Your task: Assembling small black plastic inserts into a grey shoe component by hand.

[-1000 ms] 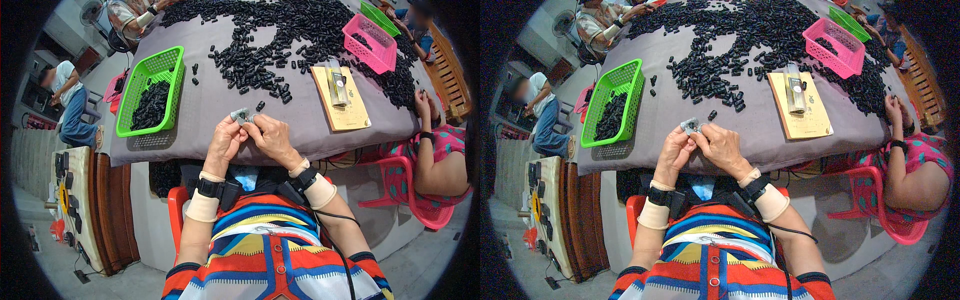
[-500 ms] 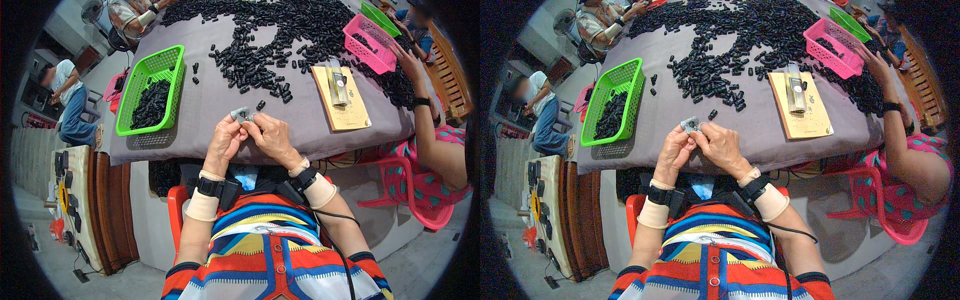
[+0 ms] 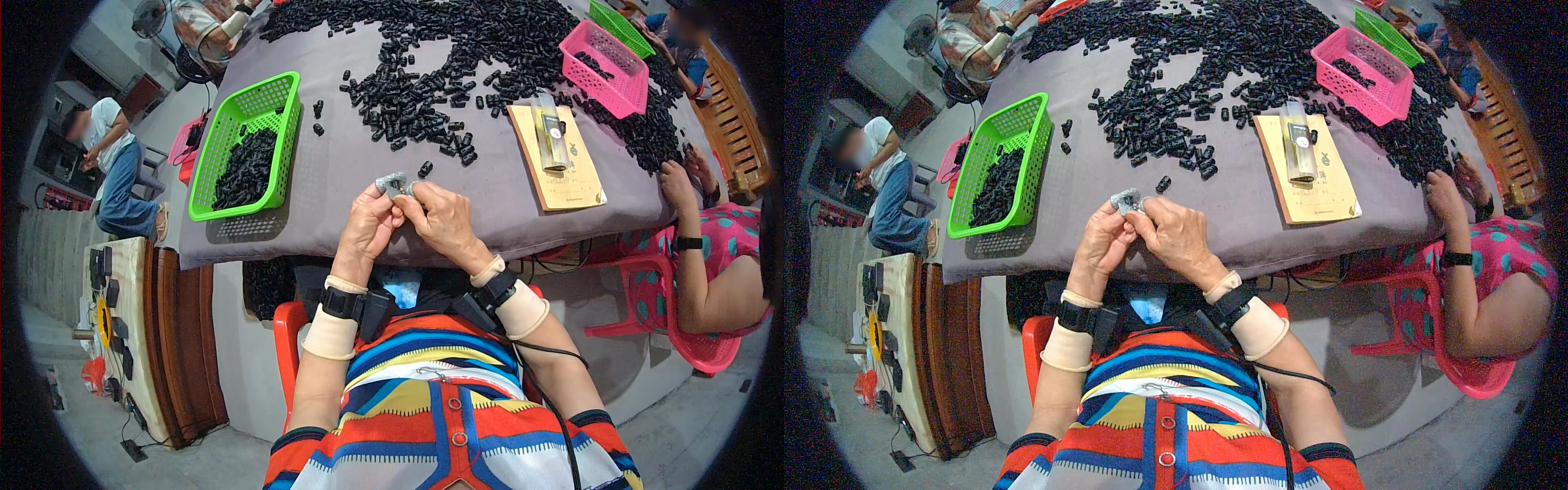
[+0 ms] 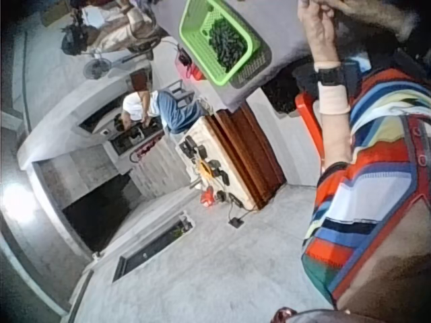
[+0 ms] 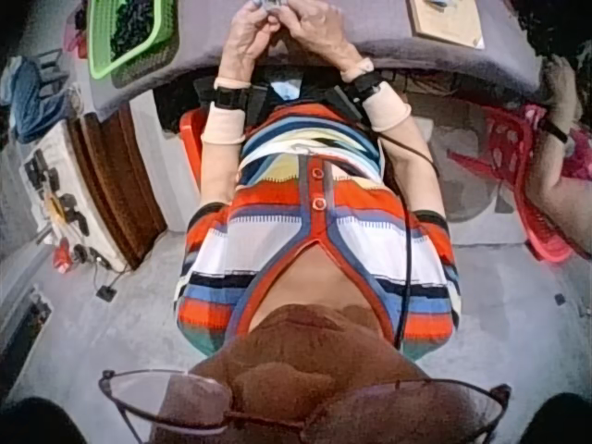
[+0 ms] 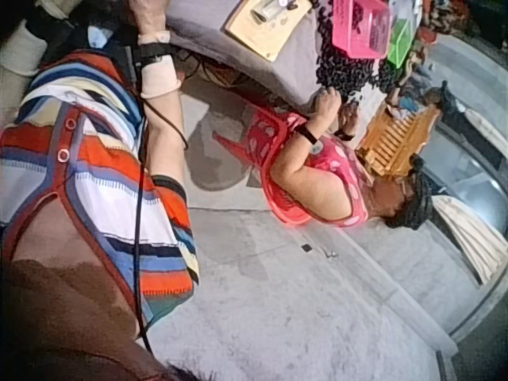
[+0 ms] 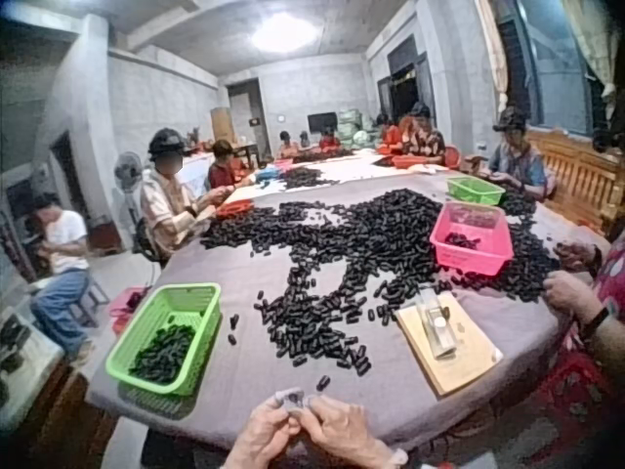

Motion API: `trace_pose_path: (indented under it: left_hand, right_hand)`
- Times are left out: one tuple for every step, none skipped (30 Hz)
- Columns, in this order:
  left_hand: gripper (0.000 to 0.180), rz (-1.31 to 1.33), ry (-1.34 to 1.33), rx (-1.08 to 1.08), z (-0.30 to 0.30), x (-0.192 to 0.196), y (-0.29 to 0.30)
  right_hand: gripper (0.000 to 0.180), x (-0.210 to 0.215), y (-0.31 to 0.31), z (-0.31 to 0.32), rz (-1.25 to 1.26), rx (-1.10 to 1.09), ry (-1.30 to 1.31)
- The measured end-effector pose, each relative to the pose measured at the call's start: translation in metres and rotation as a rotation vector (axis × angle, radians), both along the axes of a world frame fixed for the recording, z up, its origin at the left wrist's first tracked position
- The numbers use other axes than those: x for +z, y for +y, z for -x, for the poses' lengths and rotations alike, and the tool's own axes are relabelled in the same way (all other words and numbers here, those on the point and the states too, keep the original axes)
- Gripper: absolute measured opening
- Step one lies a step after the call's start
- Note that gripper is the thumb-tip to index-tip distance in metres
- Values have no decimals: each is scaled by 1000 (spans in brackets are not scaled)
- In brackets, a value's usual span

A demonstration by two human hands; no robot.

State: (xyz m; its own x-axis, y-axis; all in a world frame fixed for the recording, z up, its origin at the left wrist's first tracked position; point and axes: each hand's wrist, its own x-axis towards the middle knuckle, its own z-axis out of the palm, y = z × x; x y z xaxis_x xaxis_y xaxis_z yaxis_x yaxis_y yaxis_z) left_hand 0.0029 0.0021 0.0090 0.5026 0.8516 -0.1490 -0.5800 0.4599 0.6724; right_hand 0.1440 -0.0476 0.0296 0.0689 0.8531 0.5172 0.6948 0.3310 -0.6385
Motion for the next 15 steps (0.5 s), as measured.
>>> trace_pose_path:
  left_hand:
    - [18, 0, 0, 0, 0, 0, 0]
    - [17, 13, 4, -1, 1, 1, 0]
    - [17, 25, 7, -4, 0, 2, 0]
    - [17, 24, 7, -5, 0, 3, 0]
    - [17, 29, -8, -3, 0, 4, 0]
    - [17, 34, -23, 1, 0, 5, -1]
    - [17, 34, -21, 0, 1, 4, -1]
    - [16, 23, -16, 1, 1, 1, -1]
    - [16, 11, -13, 1, 1, 0, 0]
    - [16, 11, -11, -2, 1, -1, 0]
    - [16, 7, -8, -4, 0, -1, 1]
    - [16, 3, -4, -6, 0, -1, 1]
    - [16, 3, -3, -8, 0, -2, 0]
    - [18, -12, -2, -9, 1, -3, 0]
    - [20, -26, -3, -11, 1, -4, 0]
  right_hand:
    - [28, 0, 0, 0, 0, 0, 0]
    - [28, 1, 0, 1, -4, 2, 4]
    - [28, 1, 0, 0, -9, 2, 8]
    - [28, 1, 0, 0, -10, 0, 8]
    - [28, 0, 0, 0, -13, -2, 14]
    - [28, 0, 0, 0, -16, -3, 22]
    - [28, 1, 0, 1, -17, -4, 23]
    - [28, 1, 0, 1, -18, -4, 20]
    - [28, 1, 0, 0, -19, -3, 16]
    - [28, 1, 0, 0, -20, -6, 18]
    - [28, 1, 0, 0, -12, -5, 18]
    - [28, 1, 0, 0, -4, -4, 19]
    - [28, 0, 0, 0, -5, -7, 21]
    - [28, -1, 0, 1, -9, -9, 26]
    - [27, -1, 0, 1, -13, -11, 31]
